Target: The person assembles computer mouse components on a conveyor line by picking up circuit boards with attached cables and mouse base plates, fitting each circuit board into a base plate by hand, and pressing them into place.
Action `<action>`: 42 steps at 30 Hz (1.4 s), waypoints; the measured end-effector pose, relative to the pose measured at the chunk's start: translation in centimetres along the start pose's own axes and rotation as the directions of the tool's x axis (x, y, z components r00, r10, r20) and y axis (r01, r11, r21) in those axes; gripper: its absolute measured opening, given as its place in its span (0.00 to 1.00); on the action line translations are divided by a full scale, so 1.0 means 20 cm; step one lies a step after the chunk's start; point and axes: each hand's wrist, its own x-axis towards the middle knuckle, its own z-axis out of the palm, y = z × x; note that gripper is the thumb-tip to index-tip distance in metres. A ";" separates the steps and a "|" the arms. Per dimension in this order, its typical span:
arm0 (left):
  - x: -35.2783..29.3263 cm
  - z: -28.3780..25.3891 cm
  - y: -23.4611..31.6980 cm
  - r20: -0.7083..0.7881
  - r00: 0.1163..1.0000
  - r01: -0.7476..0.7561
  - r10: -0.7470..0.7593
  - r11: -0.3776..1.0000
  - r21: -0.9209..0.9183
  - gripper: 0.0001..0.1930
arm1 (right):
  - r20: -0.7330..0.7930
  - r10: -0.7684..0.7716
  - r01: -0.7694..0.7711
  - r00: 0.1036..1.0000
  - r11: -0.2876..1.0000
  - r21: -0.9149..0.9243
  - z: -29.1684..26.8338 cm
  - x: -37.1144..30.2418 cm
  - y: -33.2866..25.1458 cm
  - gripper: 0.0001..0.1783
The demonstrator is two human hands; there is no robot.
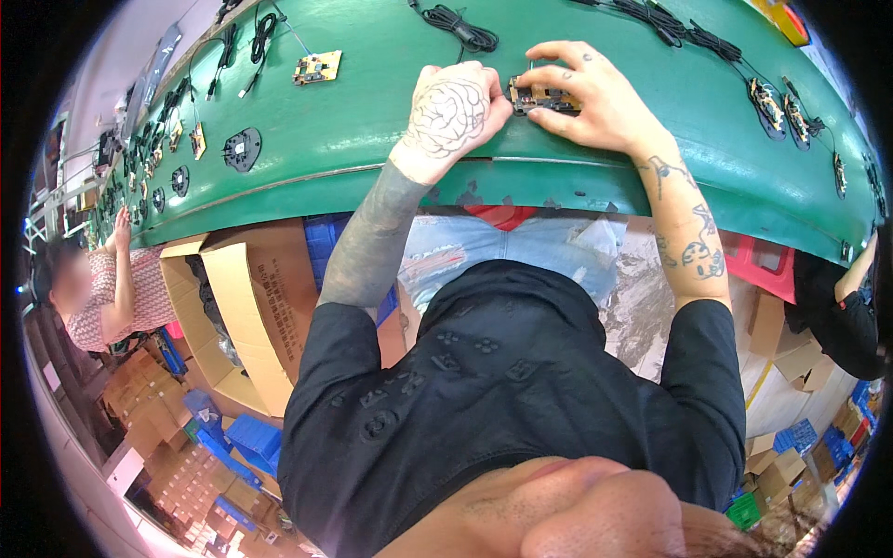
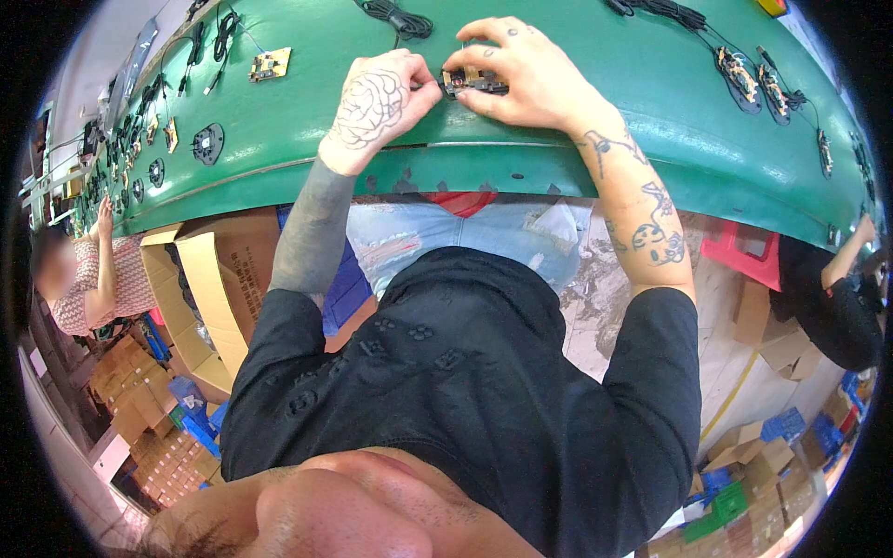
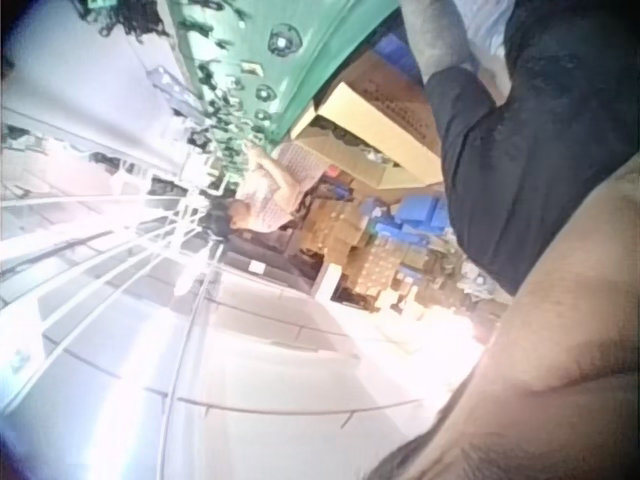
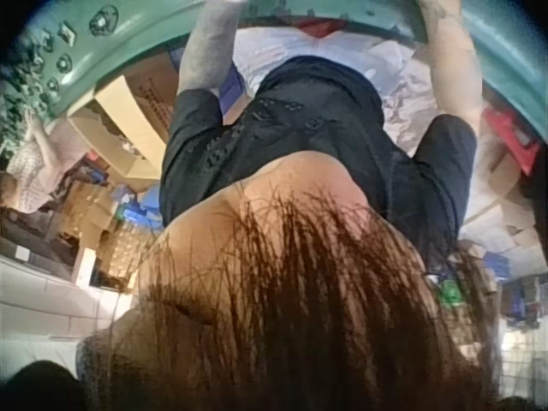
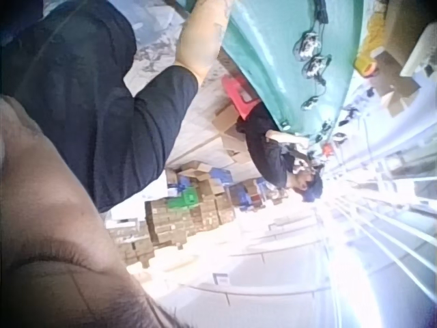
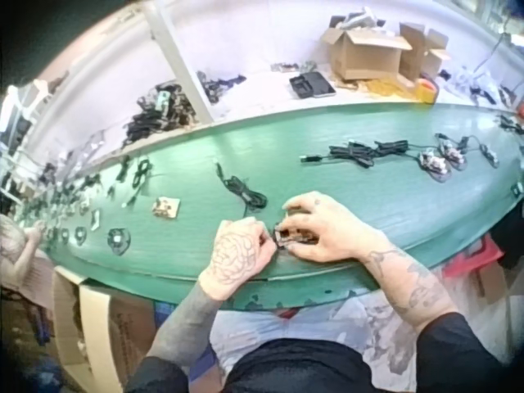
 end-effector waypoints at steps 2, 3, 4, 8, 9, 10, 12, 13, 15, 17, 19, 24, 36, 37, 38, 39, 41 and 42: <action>0.01 0.01 -0.01 -0.011 1.000 0.023 -0.023 1.000 -0.010 0.06 | 0.000 -0.038 0.038 0.999 0.998 -0.052 0.01 0.01 -0.01 0.17; 0.01 0.00 -0.03 0.005 0.999 0.041 -0.040 0.995 -0.094 0.07 | 0.003 -0.041 0.041 0.999 0.994 -0.097 0.02 0.02 -0.03 0.17; 0.01 -0.01 -0.04 0.017 0.998 0.058 -0.055 0.983 -0.175 0.07 | 0.006 -0.047 0.047 0.999 0.989 -0.143 0.01 0.03 -0.04 0.16; 0.06 -0.07 -0.09 0.155 0.979 0.157 -0.133 0.975 -0.155 0.12 | -0.019 -0.045 0.040 0.999 0.973 -0.227 0.01 0.06 -0.11 0.13; 0.06 -0.05 -0.14 0.123 0.988 0.112 -0.089 0.975 -0.194 0.16 | -0.026 -0.044 0.037 0.999 0.970 -0.239 0.01 0.06 -0.11 0.13; 0.07 -0.02 -0.19 0.088 0.995 0.065 -0.046 0.972 -0.225 0.21 | -0.034 -0.048 0.038 0.998 0.968 -0.249 0.01 0.05 -0.13 0.12; 0.12 0.00 -0.25 0.065 0.997 0.036 -0.028 0.992 -0.124 0.30 | -0.033 -0.036 0.025 0.999 0.962 -0.272 0.01 0.04 -0.15 0.12; 0.15 -0.02 -0.25 0.135 0.983 0.149 -0.127 0.974 -0.169 0.35 | -0.042 -0.036 0.022 0.998 0.958 -0.286 0.02 0.02 -0.15 0.12; 0.19 0.01 -0.34 0.052 0.983 0.184 -0.178 0.969 -0.165 0.34 | -0.070 -0.031 0.008 0.997 0.951 -0.309 0.05 0.02 -0.18 0.11; 0.21 -0.06 -0.36 -0.044 0.981 0.180 -0.190 0.968 -0.177 0.33 | -0.100 0.029 -0.062 0.995 0.937 -0.345 0.07 0.01 -0.17 0.11; 0.18 -0.15 -0.35 -0.097 0.980 0.130 -0.174 0.929 -0.346 0.28 | -0.158 0.106 -0.164 0.982 0.892 -0.421 0.06 0.00 -0.11 0.12; -0.14 -0.42 -0.57 -0.252 0.901 0.230 -0.354 0.881 -0.414 0.19 | -0.369 0.424 -0.557 0.827 0.533 -0.637 -0.13 -0.04 0.16 0.11; -1.19 -0.75 -1.10 -0.360 0.848 0.494 -0.389 0.827 0.270 0.24 | 0.168 0.010 0.020 0.986 0.983 -0.180 0.17 0.59 -0.35 0.24; -1.19 -0.74 -1.08 -0.329 0.826 0.538 -0.458 0.815 0.216 0.26 | 0.166 -0.007 0.030 0.986 0.990 -0.135 0.27 0.67 -0.37 0.26; -1.15 -0.71 -1.05 -0.338 0.829 0.528 -0.445 0.822 0.212 0.25 | 0.096 -0.002 0.015 0.995 0.991 -0.132 0.38 0.74 -0.36 0.26; -1.12 -0.69 -1.02 -0.335 0.840 0.507 -0.428 0.838 0.202 0.25 | 0.029 -0.003 0.006 1.000 0.992 -0.123 0.48 0.79 -0.35 0.25; -1.04 -0.64 -0.93 -0.333 0.856 0.474 -0.396 0.858 0.198 0.25 | 0.016 -0.042 0.044 0.999 0.987 -0.158 0.59 0.87 -0.30 0.23; -1.00 -0.61 -0.87 -0.331 0.862 0.463 -0.385 0.862 0.203 0.24 | 0.001 -0.077 0.076 0.997 0.977 -0.197 0.64 0.88 -0.27 0.21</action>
